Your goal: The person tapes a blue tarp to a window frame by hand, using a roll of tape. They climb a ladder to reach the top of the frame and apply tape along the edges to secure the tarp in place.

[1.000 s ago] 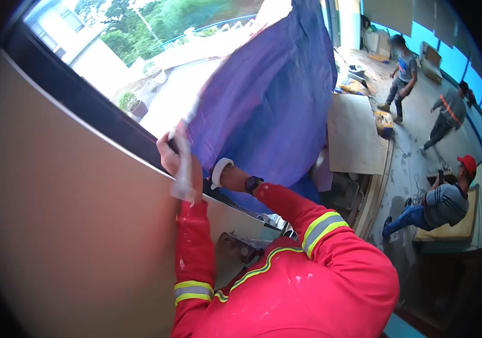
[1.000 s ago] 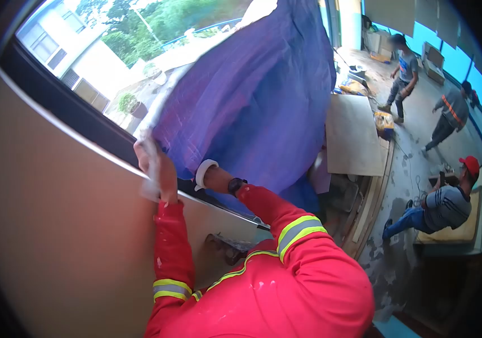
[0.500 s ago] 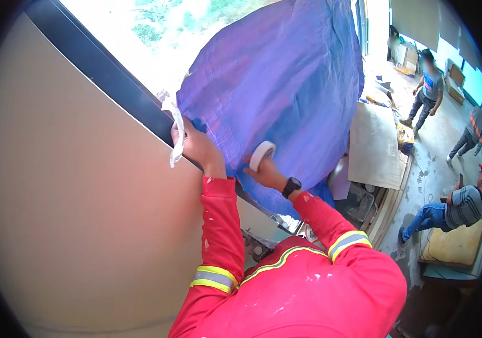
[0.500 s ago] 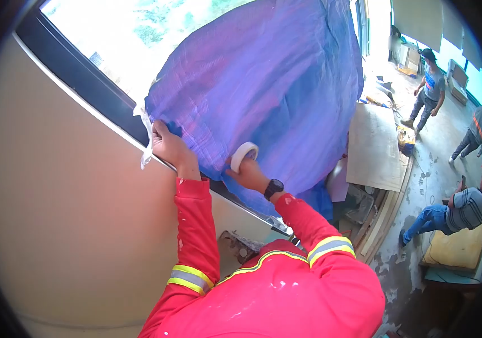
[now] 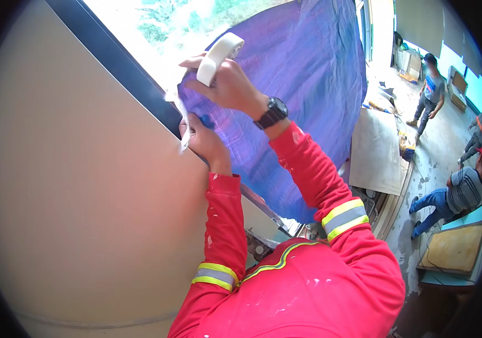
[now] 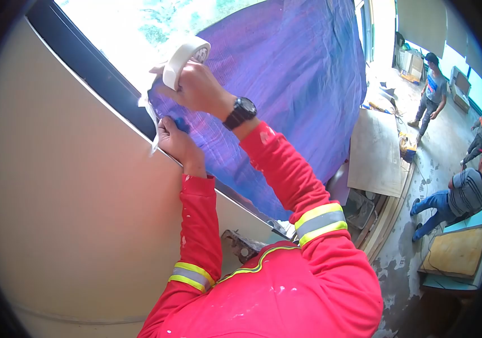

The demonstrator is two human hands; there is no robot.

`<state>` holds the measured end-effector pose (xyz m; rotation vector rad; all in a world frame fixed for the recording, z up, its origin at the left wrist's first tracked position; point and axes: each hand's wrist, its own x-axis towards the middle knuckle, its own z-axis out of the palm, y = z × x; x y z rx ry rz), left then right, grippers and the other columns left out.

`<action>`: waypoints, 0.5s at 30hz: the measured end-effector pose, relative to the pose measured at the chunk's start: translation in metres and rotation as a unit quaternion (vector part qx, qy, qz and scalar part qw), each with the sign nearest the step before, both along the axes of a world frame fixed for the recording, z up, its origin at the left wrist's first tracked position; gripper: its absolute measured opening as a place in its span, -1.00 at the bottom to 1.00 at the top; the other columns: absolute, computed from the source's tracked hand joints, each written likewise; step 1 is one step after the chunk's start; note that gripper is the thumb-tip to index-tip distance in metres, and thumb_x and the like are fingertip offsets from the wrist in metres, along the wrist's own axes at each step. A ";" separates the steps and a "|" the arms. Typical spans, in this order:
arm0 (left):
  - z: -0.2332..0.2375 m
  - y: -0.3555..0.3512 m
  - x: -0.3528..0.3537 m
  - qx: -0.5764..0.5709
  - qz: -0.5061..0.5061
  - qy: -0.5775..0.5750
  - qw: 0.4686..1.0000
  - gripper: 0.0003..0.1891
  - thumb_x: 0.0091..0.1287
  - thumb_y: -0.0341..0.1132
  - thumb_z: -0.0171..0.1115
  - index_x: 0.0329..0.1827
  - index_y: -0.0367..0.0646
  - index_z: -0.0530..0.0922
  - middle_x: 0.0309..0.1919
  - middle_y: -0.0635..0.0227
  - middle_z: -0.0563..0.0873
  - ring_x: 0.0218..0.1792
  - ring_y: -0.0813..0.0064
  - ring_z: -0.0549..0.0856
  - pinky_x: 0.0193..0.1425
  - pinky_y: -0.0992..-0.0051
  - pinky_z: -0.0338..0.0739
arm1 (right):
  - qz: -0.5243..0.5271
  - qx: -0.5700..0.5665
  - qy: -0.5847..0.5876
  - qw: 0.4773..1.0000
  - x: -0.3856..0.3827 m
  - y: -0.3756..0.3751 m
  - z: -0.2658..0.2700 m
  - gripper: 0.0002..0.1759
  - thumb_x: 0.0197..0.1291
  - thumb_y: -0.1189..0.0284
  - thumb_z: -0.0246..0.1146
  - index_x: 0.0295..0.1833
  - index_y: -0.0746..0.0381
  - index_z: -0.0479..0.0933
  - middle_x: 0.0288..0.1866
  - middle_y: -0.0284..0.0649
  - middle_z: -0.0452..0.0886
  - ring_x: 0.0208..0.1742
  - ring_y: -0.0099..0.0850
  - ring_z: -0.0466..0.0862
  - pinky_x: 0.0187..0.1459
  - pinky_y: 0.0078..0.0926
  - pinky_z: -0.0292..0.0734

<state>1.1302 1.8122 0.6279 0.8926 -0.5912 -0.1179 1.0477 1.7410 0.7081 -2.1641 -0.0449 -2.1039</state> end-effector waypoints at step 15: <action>0.071 0.031 -0.011 -0.039 0.125 -0.209 0.969 -0.58 0.60 -0.24 -0.05 0.31 -0.44 0.38 0.10 -0.05 0.60 0.12 0.23 0.62 0.26 0.35 0.45 | 0.056 0.044 0.119 0.990 0.021 -0.004 0.033 -0.75 0.15 0.31 0.44 -0.14 0.22 0.65 -0.39 -0.14 0.72 -0.36 -0.28 0.73 -0.24 -0.40 0.59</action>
